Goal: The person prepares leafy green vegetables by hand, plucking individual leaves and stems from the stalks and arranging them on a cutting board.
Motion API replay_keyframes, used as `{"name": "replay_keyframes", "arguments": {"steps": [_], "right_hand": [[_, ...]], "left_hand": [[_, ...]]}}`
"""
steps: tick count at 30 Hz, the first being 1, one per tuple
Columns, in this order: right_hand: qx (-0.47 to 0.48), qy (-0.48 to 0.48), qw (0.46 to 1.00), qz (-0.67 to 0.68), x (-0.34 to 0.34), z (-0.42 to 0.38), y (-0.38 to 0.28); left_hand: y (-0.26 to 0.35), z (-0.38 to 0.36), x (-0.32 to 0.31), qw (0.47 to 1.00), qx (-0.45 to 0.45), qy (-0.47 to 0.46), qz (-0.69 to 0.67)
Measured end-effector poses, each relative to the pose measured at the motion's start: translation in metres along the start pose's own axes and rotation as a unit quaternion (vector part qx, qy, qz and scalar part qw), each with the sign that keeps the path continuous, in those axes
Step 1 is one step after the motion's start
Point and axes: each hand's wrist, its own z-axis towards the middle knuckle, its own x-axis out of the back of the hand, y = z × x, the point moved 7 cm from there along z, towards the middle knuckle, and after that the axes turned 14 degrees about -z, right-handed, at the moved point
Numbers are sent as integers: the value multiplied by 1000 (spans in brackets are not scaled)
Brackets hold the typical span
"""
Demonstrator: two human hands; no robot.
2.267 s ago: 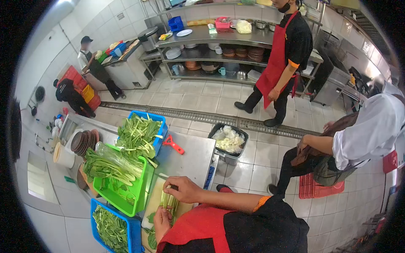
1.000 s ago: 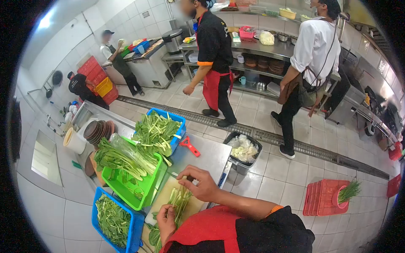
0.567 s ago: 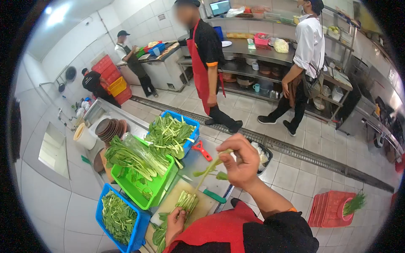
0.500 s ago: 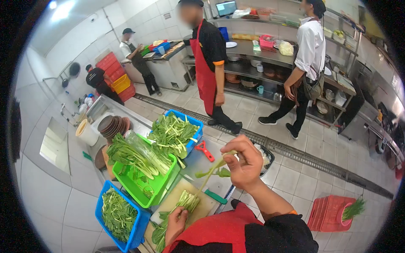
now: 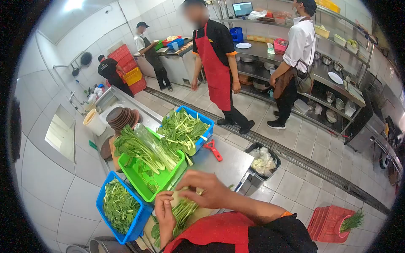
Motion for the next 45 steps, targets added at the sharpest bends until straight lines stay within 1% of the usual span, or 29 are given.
{"name": "replay_keyframes", "arguments": {"steps": [1, 2, 4, 5, 6, 7, 8, 10, 12, 14, 16, 21, 23, 25, 26, 28, 30, 31, 33, 34, 35, 36, 37, 39, 40, 42, 43, 45], "right_hand": [[-2, -23, 999, 30, -12, -2, -2], [-4, -46, 997, 61, -22, -4, -3], [5, -49, 997, 60, -29, -6, -3], [14, -51, 997, 58, -31, -7, -4], [13, -53, 997, 59, -30, -7, -3], [-8, -52, 997, 52, -27, -7, 1], [-30, -51, 997, 45, -24, -8, 5], [-31, -46, 998, 35, -22, -11, 11], [-33, -40, 998, 27, -20, -15, 15], [-62, -48, 997, 24, -19, -20, 20], [-72, -48, 996, 21, -17, -23, 23], [-86, -48, 995, 6, -14, -27, 33], [-124, -64, 990, 1, -17, -33, 42], [-136, -91, 986, 11, -24, -39, 51], [-152, -99, 983, -3, -27, -45, 58], [-191, -120, 974, -14, -40, -60, 72], [-229, -136, 964, -18, -52, -75, 81], [-258, -162, 952, -13, -59, -83, 86], [-294, -170, 940, 11, -75, -110, 106], [-295, -185, 937, 18, -81, -119, 112], [-322, -199, 925, 15, -86, -128, 120], [-348, -212, 913, 10, -91, -136, 128], [-347, -218, 912, 13, -98, -141, 134], [-342, -227, 912, 11, -111, -146, 146], [-343, -229, 911, 11, -117, -145, 152], [-300, -249, 920, -39, -132, -132, 156], [-299, -251, 920, -39, -140, -125, 158], [-267, -238, 933, -46, -154, -104, 158]], "left_hand": [[13, 0, -5, 998, -62, 4, -33], [21, -3, -7, 998, -60, 5, -33], [27, -9, -20, 992, 31, -87, -85], [20, -14, -18, 992, 33, -85, -85], [-3, -25, -19, 976, 116, -111, -145], [-20, -36, -21, 949, 197, -137, -204], [-21, -40, -18, 949, 198, -137, -205], [-27, -44, -12, 949, 227, -109, -189], [-32, -45, -12, 950, 226, -107, -188], [-32, -46, -13, 950, 226, -105, -186], [-31, -45, -15, 954, 237, -106, -151], [-30, -48, -16, 952, 247, -115, -136], [-28, -50, -15, 947, 267, -106, -143], [-31, -56, -8, 950, 277, -127, -72], [-37, -62, -2, 953, 272, -119, -57], [-32, -66, 3, 947, 294, -130, 0], [-40, -78, 6, 942, 305, -138, 26], [-39, -81, 7, 931, 337, -139, 24], [-42, -91, 11, 918, 376, -127, 21], [-46, -95, 13, 922, 362, -128, 54], [-48, -98, 14, 925, 345, -132, 89], [-52, -104, 17, 916, 367, -124, 103], [-57, -109, 19, 915, 373, -118, 103], [-63, -113, 25, 922, 348, -100, 137], [-66, -114, 28, 921, 350, -99, 136], [-67, -109, 41, 934, 312, -58, 166], [-66, -104, 45, 933, 313, -56, 166], [-69, -96, 62, 914, 372, -7, 164]]}}
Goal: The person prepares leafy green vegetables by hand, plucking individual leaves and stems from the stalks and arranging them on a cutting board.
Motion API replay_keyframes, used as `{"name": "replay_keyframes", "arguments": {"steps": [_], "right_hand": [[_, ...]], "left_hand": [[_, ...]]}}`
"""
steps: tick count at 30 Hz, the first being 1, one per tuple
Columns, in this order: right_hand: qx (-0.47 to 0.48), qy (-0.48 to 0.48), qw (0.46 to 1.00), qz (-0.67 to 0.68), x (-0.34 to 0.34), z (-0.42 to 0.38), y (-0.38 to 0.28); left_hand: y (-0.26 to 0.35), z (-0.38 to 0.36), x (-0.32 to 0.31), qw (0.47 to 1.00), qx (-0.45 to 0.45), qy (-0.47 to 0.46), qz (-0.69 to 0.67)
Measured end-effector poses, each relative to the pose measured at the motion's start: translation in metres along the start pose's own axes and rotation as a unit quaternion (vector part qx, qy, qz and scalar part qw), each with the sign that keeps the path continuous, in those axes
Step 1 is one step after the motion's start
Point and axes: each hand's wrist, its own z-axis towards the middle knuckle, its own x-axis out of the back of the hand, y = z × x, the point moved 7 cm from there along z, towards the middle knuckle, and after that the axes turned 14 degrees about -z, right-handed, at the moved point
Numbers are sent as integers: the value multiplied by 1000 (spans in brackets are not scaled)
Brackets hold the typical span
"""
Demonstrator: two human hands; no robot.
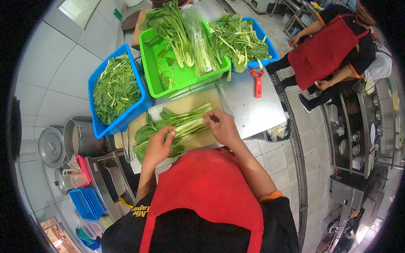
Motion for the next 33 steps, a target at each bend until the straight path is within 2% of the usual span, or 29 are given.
{"name": "replay_keyframes", "arguments": {"steps": [1, 2, 4, 5, 6, 7, 8, 12, 14, 15, 17, 18, 20, 24, 26, 29, 30, 32, 33], "right_hand": [[20, 19, 1000, 2, 2, 11, -10], [20, 18, 1000, 2, -1, 23, -10], [65, 46, 997, -6, -7, 43, -9], [65, 45, 997, -5, -15, 49, 3], [78, 36, 994, -70, -27, 55, 18], [91, 28, 986, -135, -34, 60, 28], [94, 28, 986, -136, -36, 60, 32], [62, 21, 992, -111, -37, 54, 38], [40, 11, 995, -93, -40, 55, 43], [37, 14, 997, -70, -42, 56, 47], [33, 10, 998, -46, -44, 57, 50], [28, 3, 999, -45, -43, 57, 49], [23, -8, 999, -43, -41, 58, 45], [20, -16, 997, -69, -40, 58, 40], [22, -17, 998, -62, -39, 59, 39], [48, -20, 994, -99, -38, 60, 37], [41, -24, 994, -93, -39, 59, 40], [33, -16, 996, -87, -35, 58, 42], [34, -19, 995, -91, -34, 57, 38]], "left_hand": [[-2, 6, 5, 992, -91, 64, -58], [-3, 14, 8, 992, -91, 65, -58], [-15, 32, 15, 997, -12, 76, -21], [-22, 38, 17, 992, -65, 106, 34], [-36, 42, 17, 992, -64, 107, 34], [-49, 44, 18, 987, -60, 109, 101], [-57, 46, 21, 978, -55, 112, 168], [-73, 42, 40, 983, -9, 117, 142], [-78, 39, 48, 994, 61, 83, 26], [-75, 36, 55, 994, 66, 84, 27], [-74, 30, 45, 989, 117, -66, -59], [-73, 28, 51, 989, 122, -63, -60], [-77, 21, 51, 976, 157, -151, 31], [-84, 13, 92, 973, 145, -35, 176], [-95, 11, 105, 957, 182, -21, 225], [-104, -1, 132, 910, 302, 37, 280], [-96, -4, 135, 911, 296, 38, 285], [-70, -4, 153, 906, 265, 151, 293], [-50, 6, 151, 930, 190, 180, 259]]}}
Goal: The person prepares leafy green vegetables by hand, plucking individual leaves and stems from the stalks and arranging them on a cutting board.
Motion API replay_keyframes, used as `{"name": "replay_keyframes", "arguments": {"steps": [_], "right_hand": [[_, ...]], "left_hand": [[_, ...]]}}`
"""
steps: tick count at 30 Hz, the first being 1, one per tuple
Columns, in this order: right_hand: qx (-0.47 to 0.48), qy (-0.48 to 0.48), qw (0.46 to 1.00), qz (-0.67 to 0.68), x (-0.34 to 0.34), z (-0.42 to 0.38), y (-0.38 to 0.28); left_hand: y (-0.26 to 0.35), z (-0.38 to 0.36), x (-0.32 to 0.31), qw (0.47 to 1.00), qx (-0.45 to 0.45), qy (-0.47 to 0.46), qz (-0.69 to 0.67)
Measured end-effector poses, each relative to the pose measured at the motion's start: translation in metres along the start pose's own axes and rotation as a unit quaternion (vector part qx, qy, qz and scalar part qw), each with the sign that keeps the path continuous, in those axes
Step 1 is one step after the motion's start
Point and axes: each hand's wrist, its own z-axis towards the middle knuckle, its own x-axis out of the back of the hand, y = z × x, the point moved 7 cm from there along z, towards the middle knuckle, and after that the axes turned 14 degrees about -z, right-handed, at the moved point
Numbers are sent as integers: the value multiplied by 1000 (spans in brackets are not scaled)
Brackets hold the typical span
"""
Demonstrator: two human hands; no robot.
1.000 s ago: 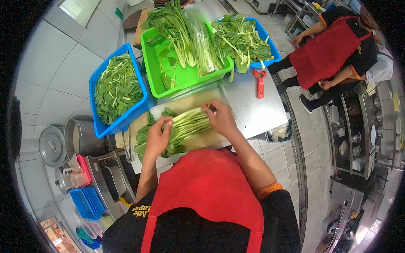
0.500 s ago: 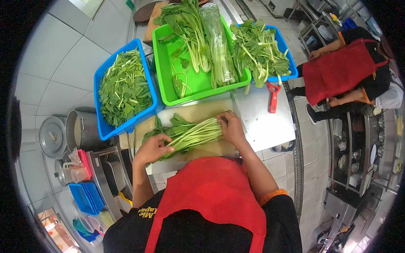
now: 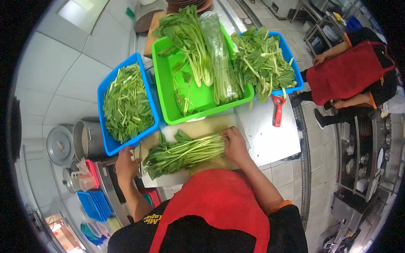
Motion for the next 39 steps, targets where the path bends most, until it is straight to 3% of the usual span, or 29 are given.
{"name": "replay_keyframes", "arguments": {"steps": [3, 4, 8, 13, 16, 17, 22, 26, 28, 29, 30, 31, 33, 37, 39], "right_hand": [[10, 11, 1000, -12, 6, -2, -5], [12, 5, 999, -30, 5, -3, -7], [61, 75, 990, -99, 25, -11, -21], [50, 109, 992, -32, 53, -42, -18], [10, 123, 992, -11, 60, -69, 4], [-8, 156, 988, -20, 70, -81, 10], [-71, 201, 977, -22, 92, -118, 18], [-104, 230, 968, -13, 100, -133, 23], [-102, 230, 968, -2, 104, -135, 19], [-100, 225, 969, 11, 104, -135, 16], [-98, 227, 969, 12, 103, -134, 14], [-90, 224, 970, 22, 101, -133, 11], [-79, 224, 971, 32, 99, -129, 5], [-47, 192, 979, 44, 90, -119, -16], [-45, 163, 984, 51, 82, -114, -20]], "left_hand": [[89, 13, -5, 963, -160, 27, -214], [118, 16, -16, 951, -221, 23, -216], [212, 58, -81, 949, -239, -145, -149], [233, 167, -166, 968, -223, -117, 16], [245, 187, -193, 956, -245, -139, 83], [246, 191, -201, 956, -232, -167, 62], [236, 208, -223, 949, -303, -82, 40], [242, 198, -190, 956, -277, -88, 45], [227, 224, -164, 961, -216, -19, -172], [224, 222, -153, 960, -219, -17, -173], [209, 217, -138, 901, -130, -80, -406], [200, 205, -123, 779, -33, -138, -611], [204, 127, -80, 659, -28, -123, -742], [182, 19, -82, 571, 3, -231, -788], [170, -18, -115, 581, 4, -306, -755]]}}
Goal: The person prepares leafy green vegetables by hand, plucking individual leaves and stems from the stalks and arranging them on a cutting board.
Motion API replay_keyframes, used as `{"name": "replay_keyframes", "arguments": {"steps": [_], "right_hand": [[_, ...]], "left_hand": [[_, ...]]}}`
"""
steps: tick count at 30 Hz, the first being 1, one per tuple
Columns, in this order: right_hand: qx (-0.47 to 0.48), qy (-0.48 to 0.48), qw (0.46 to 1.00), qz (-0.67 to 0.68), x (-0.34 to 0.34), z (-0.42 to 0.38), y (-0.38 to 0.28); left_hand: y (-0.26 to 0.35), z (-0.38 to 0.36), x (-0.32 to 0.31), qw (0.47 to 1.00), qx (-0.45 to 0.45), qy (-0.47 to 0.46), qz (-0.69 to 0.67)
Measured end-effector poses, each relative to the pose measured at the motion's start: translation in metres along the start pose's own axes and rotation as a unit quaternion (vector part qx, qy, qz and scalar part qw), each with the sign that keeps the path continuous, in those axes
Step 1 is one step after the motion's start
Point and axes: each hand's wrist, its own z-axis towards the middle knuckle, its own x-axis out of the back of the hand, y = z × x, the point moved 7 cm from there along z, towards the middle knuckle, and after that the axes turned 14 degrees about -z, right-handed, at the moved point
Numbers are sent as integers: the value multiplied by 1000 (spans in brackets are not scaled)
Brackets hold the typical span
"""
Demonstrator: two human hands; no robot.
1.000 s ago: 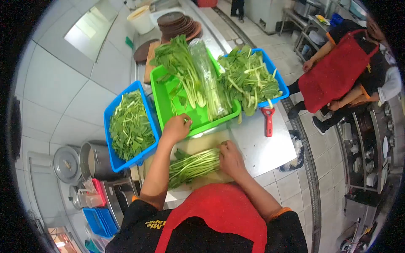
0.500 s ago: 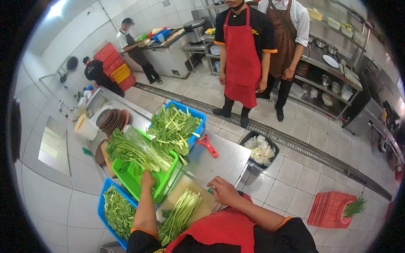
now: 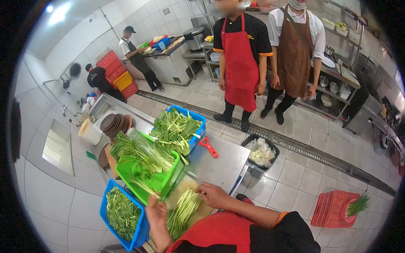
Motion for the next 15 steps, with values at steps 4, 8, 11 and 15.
{"name": "replay_keyframes", "arguments": {"steps": [4, 8, 11, 15], "right_hand": [[27, -35, 999, 20, -10, 6, -11], [20, -106, 994, 29, -22, 6, -18], [2, -140, 990, 1, -32, 4, -18], [-20, -133, 991, 25, -26, 4, -21]], "left_hand": [[-88, -33, 8, 986, 149, -44, 51], [-115, -45, 6, 975, 170, -77, 124], [-119, -44, 0, 946, 179, -126, 240], [-130, -36, 14, 921, 176, -175, 300]]}}
